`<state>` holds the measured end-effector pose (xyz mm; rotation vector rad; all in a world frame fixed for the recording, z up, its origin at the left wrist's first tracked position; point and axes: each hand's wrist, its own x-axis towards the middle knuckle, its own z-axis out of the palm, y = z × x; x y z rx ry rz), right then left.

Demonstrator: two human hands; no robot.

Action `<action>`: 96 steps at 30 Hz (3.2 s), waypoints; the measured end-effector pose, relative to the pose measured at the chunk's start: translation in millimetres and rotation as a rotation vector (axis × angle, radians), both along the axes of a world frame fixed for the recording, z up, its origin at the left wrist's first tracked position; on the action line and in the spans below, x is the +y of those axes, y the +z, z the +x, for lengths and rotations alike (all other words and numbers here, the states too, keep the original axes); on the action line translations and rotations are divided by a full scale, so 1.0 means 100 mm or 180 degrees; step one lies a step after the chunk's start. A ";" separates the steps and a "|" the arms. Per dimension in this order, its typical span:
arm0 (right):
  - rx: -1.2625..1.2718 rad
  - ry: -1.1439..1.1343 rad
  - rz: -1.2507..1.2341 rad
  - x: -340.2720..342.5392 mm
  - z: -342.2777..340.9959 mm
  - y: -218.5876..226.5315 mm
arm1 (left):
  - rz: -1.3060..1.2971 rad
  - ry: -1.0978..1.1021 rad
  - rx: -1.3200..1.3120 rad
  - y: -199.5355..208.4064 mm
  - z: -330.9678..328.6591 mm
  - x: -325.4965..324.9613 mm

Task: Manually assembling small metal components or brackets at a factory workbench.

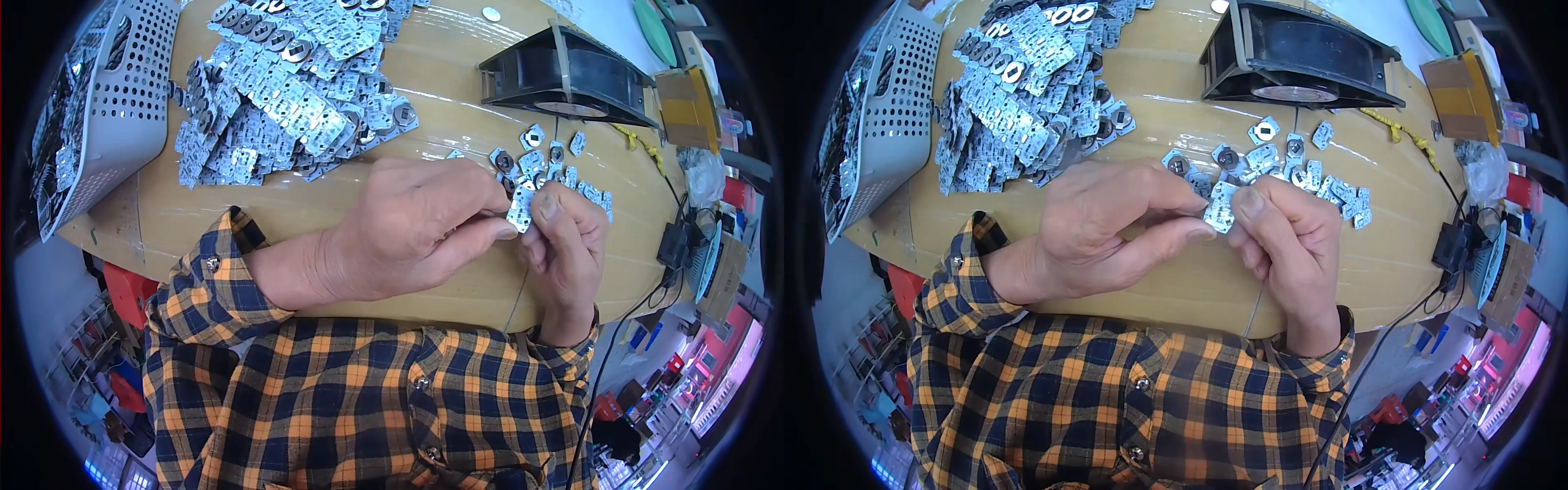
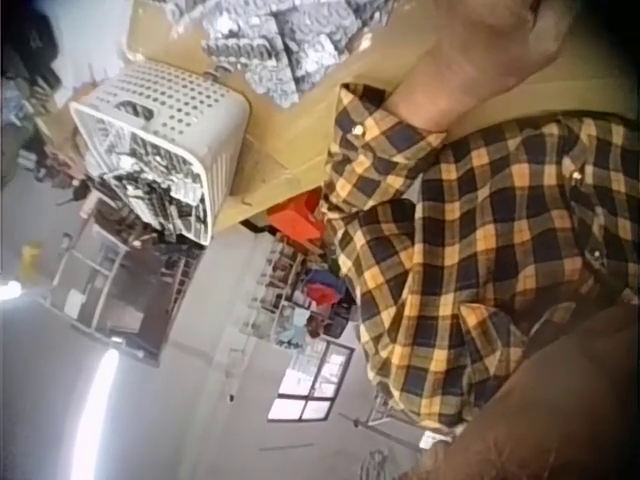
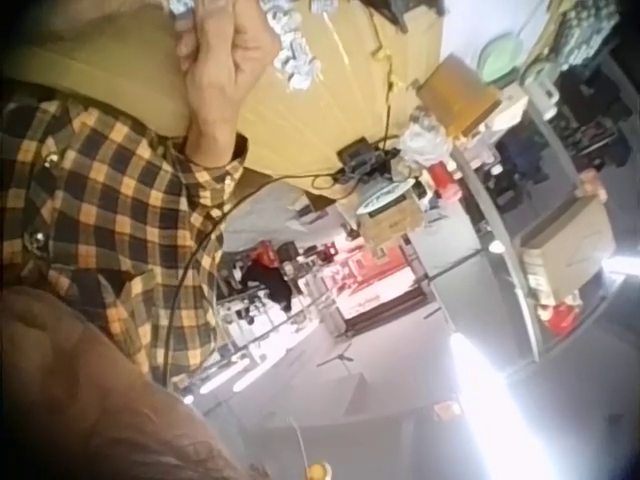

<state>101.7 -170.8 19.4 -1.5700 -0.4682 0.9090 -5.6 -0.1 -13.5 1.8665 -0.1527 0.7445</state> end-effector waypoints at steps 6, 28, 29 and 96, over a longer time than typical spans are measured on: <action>-0.0776 0.0036 -0.0491 0.03 -0.02 0.00 | 0.0462 0.0057 0.0666 0.14 -0.20 0.08; -0.1917 -0.1592 0.1646 -0.07 -0.07 -0.04 | 0.2824 -0.0246 0.0286 0.09 0.22 -0.48; -0.1925 -0.1527 0.1573 -0.10 -0.05 -0.03 | 0.2544 -0.0239 0.0318 0.17 0.12 -0.38; 0.1342 0.0493 0.0472 -0.03 0.00 -0.07 | -0.2879 -0.1820 0.2451 0.16 -0.11 0.31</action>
